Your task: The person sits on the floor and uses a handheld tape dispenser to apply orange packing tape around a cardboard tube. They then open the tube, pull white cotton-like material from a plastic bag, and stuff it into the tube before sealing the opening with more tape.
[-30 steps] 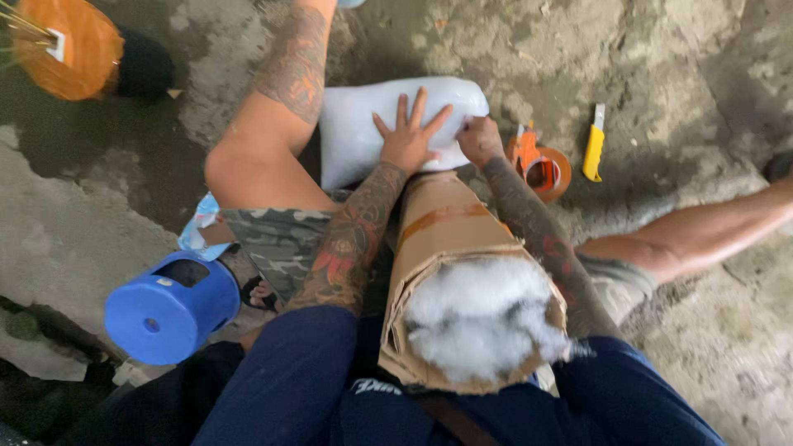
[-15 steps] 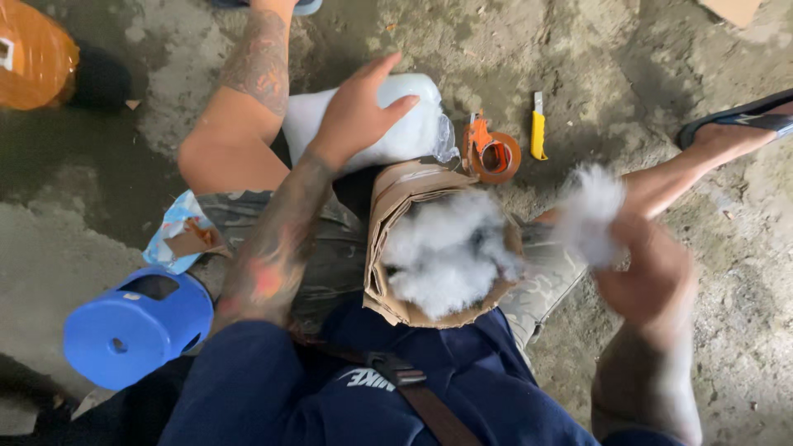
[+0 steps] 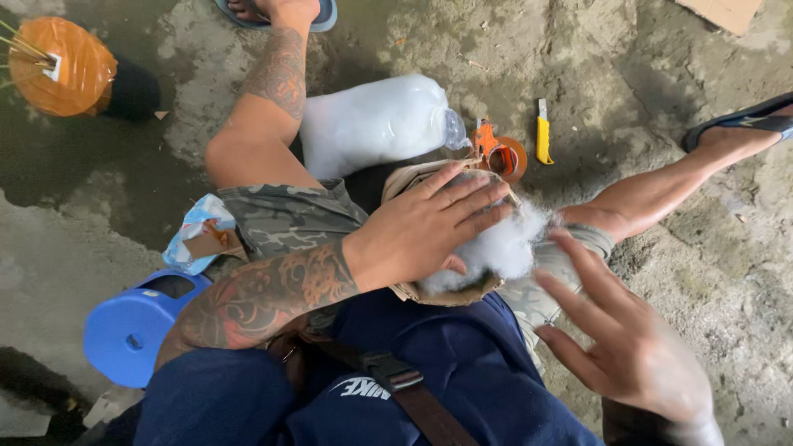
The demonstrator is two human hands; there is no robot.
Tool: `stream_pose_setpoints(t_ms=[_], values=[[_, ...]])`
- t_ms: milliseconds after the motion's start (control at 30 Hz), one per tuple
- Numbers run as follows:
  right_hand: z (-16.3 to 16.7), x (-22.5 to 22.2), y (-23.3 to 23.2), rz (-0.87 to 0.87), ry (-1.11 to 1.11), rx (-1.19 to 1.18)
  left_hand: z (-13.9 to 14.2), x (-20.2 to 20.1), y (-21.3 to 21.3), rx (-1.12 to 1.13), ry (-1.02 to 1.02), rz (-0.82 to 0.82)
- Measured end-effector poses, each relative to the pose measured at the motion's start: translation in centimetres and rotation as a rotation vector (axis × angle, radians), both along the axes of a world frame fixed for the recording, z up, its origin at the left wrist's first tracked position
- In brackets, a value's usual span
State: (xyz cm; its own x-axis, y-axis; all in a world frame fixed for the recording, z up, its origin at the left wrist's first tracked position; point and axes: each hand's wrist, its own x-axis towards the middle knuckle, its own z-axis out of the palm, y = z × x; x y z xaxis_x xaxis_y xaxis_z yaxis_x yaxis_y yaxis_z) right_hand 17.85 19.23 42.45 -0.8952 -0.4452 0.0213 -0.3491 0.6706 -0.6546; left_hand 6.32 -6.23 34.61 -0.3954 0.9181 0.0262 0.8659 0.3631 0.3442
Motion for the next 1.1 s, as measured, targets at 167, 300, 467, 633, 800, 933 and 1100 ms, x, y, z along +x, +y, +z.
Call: stream_pose_setpoints(t_ms=[167,300,467,633,800,933,1100], values=[[-4.4,-0.4,-1.5,-0.047,0.209,0.119,-0.2,0.5,-0.2,0.024,-0.061,0.01],[-8.7,0.0,-3.0,0.095,0.214,0.292,0.6,1.0,-0.7,0.184,-0.096,0.0],[-7.6,-1.1,0.6,0.249,0.138,0.003,0.9,0.8,-0.7,0.021,-0.222,-0.046],[-13.2,-10.3,6.2,-0.508,-0.156,-0.566,3.0,-1.1,-1.4,0.135,-0.298,-0.039],[-33.0,-22.9,2.2,-0.404,-0.603,-0.205,4.9,-7.6,-5.1,0.45,-0.534,0.063],[-41.6,-25.8,-3.5,-0.402,-0.725,-0.424,-6.8,-16.1,-4.8,0.423,-0.632,0.66],[-40.8,-27.2,-6.9,-0.387,-0.569,-0.329,-25.6,-18.1,-3.5,-0.438,-0.415,0.646]])
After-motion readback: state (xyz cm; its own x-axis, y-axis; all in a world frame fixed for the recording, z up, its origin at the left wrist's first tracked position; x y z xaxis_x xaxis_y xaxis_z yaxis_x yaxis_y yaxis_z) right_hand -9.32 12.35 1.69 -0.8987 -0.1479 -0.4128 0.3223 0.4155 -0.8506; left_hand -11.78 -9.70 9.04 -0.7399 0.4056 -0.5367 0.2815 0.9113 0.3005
